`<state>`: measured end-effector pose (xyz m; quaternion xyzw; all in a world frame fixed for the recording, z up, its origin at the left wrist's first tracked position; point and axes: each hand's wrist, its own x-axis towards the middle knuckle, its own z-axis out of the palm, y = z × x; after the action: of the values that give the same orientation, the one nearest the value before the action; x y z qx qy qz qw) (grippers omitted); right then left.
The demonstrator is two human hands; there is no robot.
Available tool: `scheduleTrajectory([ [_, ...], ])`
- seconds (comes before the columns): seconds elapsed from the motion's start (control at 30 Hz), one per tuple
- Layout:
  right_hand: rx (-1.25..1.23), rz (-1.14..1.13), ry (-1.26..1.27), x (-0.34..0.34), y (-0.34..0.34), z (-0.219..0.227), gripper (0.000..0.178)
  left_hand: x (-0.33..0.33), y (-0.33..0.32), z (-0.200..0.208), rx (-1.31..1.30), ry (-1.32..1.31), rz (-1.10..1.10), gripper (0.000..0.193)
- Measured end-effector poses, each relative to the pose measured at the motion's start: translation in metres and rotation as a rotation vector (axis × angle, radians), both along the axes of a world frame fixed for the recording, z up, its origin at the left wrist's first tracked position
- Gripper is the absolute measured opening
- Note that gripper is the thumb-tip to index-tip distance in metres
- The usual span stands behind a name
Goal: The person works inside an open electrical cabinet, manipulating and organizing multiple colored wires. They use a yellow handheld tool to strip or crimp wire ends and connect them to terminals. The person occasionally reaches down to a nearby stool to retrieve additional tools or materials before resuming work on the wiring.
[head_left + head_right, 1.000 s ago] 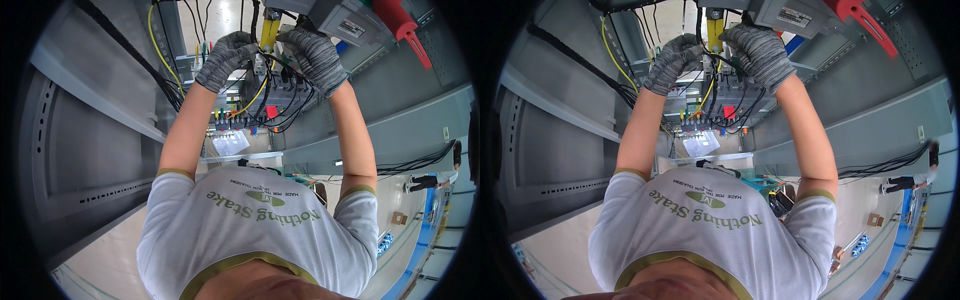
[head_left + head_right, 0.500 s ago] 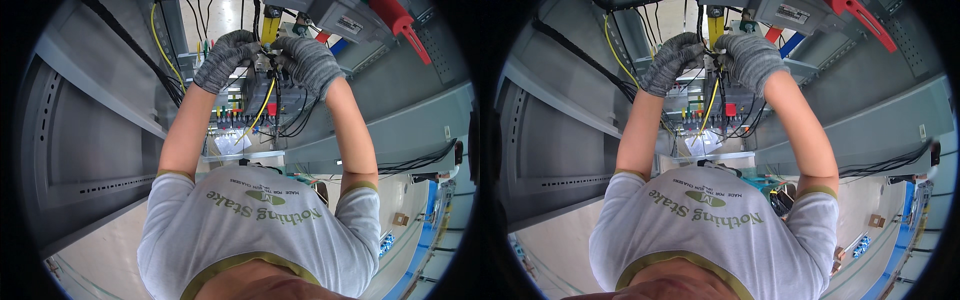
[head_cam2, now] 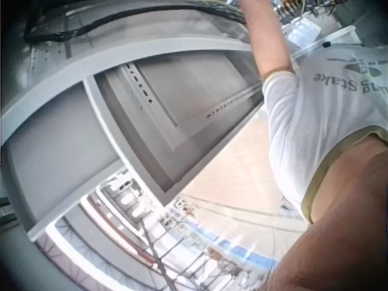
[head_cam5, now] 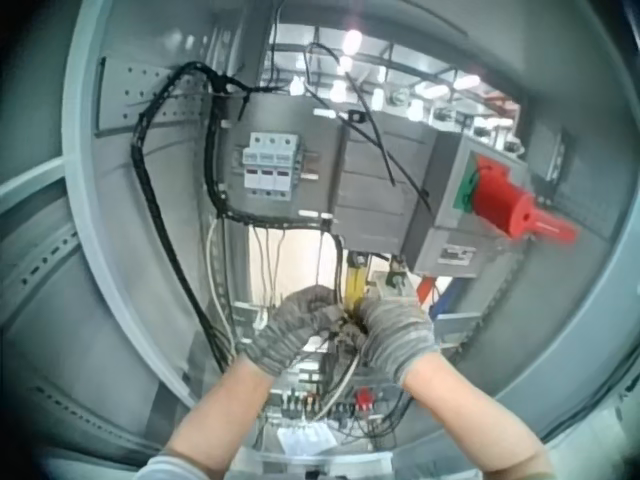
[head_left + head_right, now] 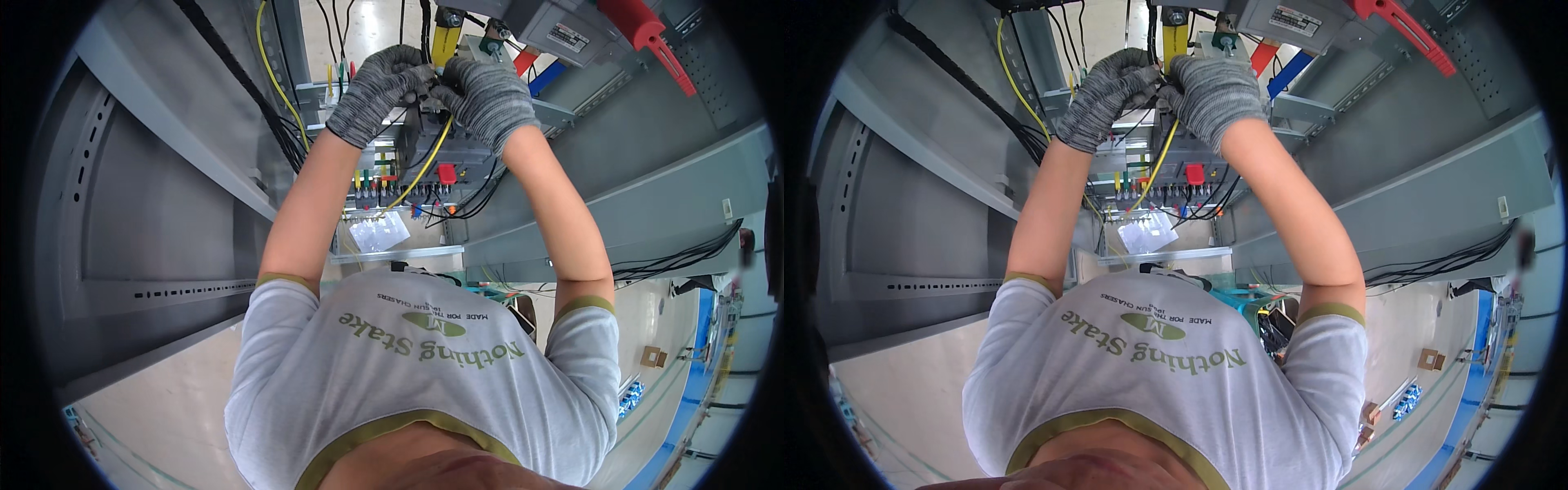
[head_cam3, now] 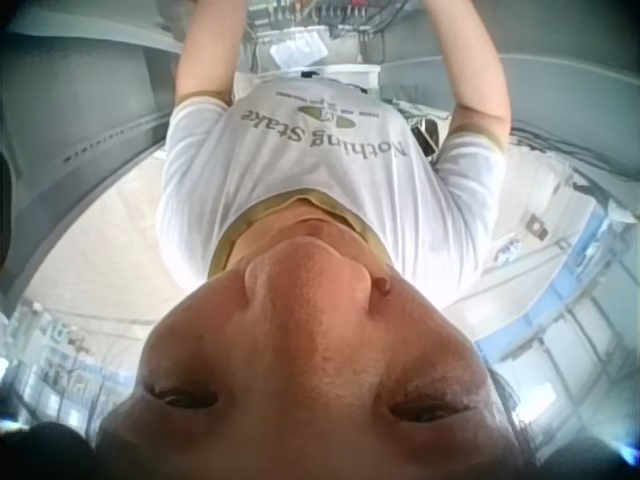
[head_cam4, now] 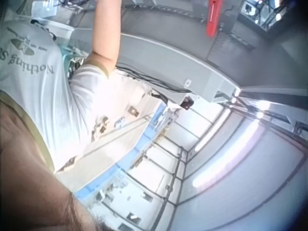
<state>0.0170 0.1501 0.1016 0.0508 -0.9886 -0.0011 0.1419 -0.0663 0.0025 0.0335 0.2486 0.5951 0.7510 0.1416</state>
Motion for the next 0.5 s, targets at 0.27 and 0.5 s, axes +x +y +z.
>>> scheduleTrajectory([
  [0.27,0.266,0.206,0.474,-0.006,0.004,-0.022,0.029,-0.003,-0.005,-0.001,-0.028,0.011,0.019,0.028],
  [0.5,-0.094,0.126,-0.095,-0.005,0.004,0.006,0.030,0.000,-0.010,0.004,0.029,0.013,-0.024,0.026],
])
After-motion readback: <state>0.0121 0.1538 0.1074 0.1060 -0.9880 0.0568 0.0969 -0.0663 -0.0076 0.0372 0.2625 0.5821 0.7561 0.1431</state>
